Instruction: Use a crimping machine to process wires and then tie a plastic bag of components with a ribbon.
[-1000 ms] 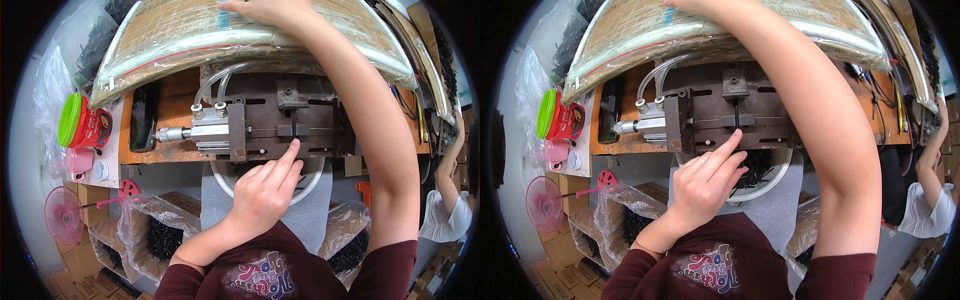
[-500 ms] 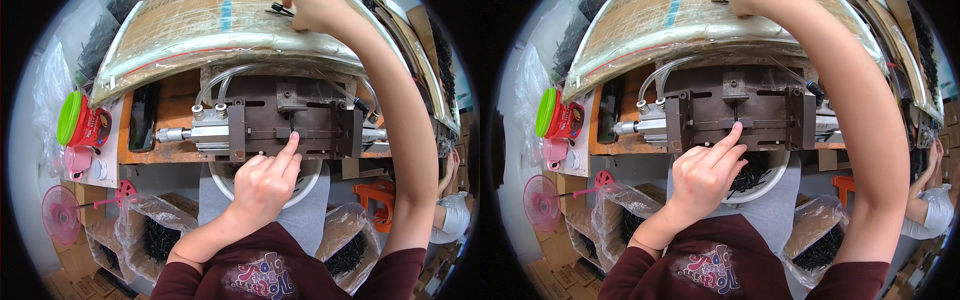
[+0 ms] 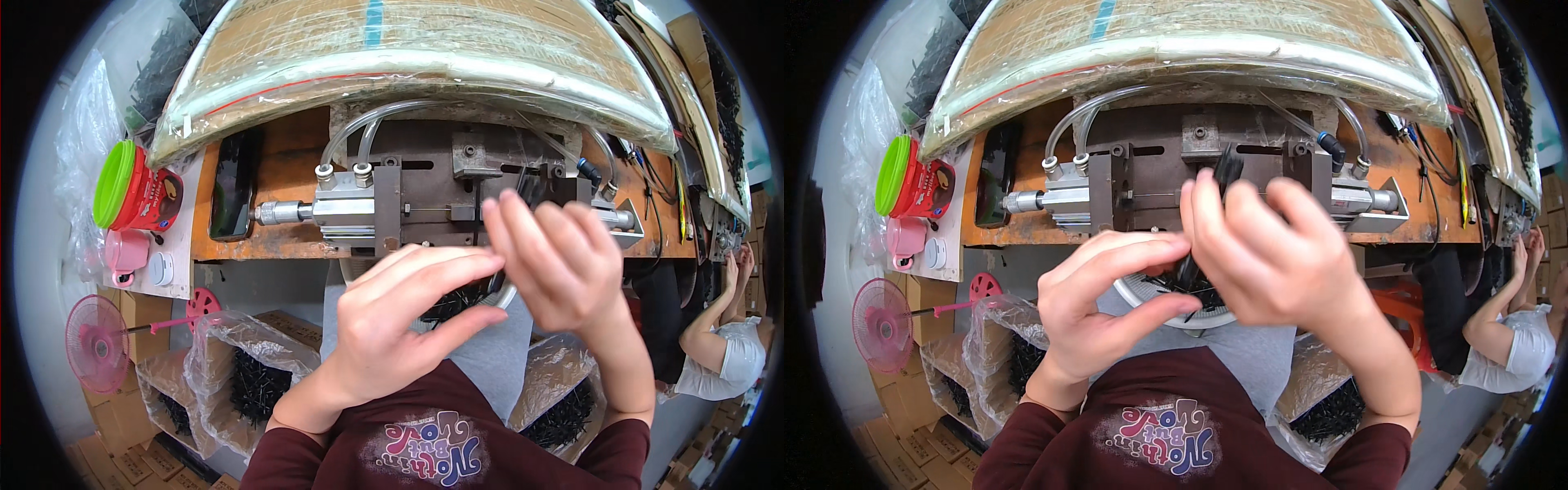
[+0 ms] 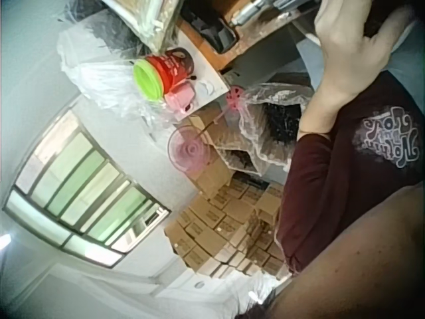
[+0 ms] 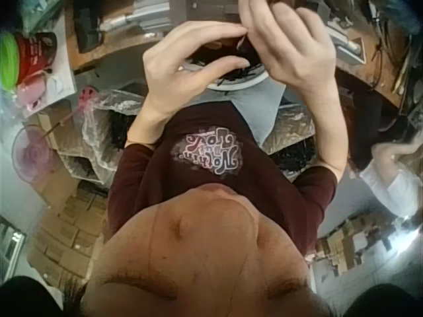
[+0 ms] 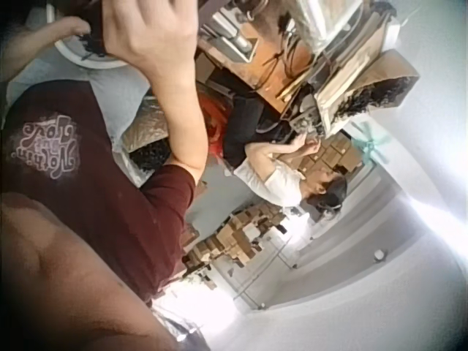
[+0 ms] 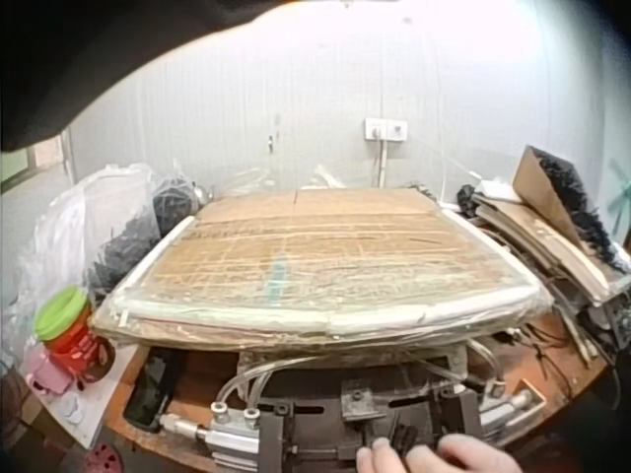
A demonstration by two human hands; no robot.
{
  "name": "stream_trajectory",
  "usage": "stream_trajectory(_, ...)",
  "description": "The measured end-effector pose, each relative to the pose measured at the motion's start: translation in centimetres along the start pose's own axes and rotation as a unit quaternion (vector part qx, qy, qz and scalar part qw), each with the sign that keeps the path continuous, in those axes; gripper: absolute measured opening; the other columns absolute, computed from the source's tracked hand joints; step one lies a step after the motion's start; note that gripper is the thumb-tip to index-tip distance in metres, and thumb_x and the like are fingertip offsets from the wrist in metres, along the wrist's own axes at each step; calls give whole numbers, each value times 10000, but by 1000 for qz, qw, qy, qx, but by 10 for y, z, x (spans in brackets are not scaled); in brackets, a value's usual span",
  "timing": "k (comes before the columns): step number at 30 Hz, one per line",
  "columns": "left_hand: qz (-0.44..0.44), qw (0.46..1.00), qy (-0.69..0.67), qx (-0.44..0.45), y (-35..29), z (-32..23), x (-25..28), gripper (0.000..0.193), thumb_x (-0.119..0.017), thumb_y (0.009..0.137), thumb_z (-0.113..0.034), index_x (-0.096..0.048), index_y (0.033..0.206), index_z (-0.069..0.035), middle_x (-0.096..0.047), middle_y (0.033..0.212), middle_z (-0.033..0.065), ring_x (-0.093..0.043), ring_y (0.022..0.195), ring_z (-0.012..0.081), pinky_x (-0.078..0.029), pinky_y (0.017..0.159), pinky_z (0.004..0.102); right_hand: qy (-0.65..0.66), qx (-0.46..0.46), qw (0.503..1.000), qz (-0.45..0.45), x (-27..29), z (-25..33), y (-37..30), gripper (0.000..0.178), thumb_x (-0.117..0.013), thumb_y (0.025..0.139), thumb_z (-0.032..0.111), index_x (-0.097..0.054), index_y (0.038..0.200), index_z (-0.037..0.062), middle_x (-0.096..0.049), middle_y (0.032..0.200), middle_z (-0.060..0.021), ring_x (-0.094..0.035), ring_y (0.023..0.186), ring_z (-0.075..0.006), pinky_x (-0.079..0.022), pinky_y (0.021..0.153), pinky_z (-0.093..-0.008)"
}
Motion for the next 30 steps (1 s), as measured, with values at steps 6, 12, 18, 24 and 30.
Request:
stream_trajectory(6,22,999,1,30,-11,-1,-8,378,-810,633,-12,-687,990,-10,-661,880,91,-619,712,164,-506,615,255,-14,-43,999,-26,-4,7,-26,325,-571,751,134,-687,1011,-22,-652,979,-107,-593,783,-179,-494,701,-316)
stream_trajectory(12,53,978,196,-48,-17,17,-24,315,-777,649,-42,-678,946,-11,-647,1075,122,-620,781,199,-516,658,281,157,-259,951,-53,11,-11,-46,311,-705,694,-63,-660,1001,-51,-684,855,-135,-616,632,-217,-428,540,-288)
stream_trajectory(18,81,943,316,-71,-13,29,-38,225,-742,705,-124,-681,901,-33,-639,1172,108,-640,691,169,-489,609,261,507,-558,655,-49,13,4,-57,105,-665,816,-35,-645,908,-82,-704,787,-139,-617,559,-82,-437,438,-168)
stream_trajectory(24,83,942,319,-61,-11,29,-39,221,-743,704,-130,-686,897,-37,-646,1161,103,-641,676,163,-479,583,252,620,-605,497,-49,0,17,-67,61,-643,841,-9,-653,842,-68,-692,773,-169,-574,497,-80,-404,424,-166)
stream_trajectory(30,71,951,296,-59,-10,30,-39,217,-745,703,-102,-680,896,-26,-644,1156,105,-663,747,176,-507,630,249,616,-622,478,-66,-7,27,-72,65,-654,837,5,-682,839,-53,-661,731,-106,-519,472,-55,-362,410,-159)
Point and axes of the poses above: each hand's wrist, its own y-axis towards the middle knuckle, its own x-axis out of the back of the hand, z = x × y, the point moved 3 cm from there along y, towards the middle knuckle
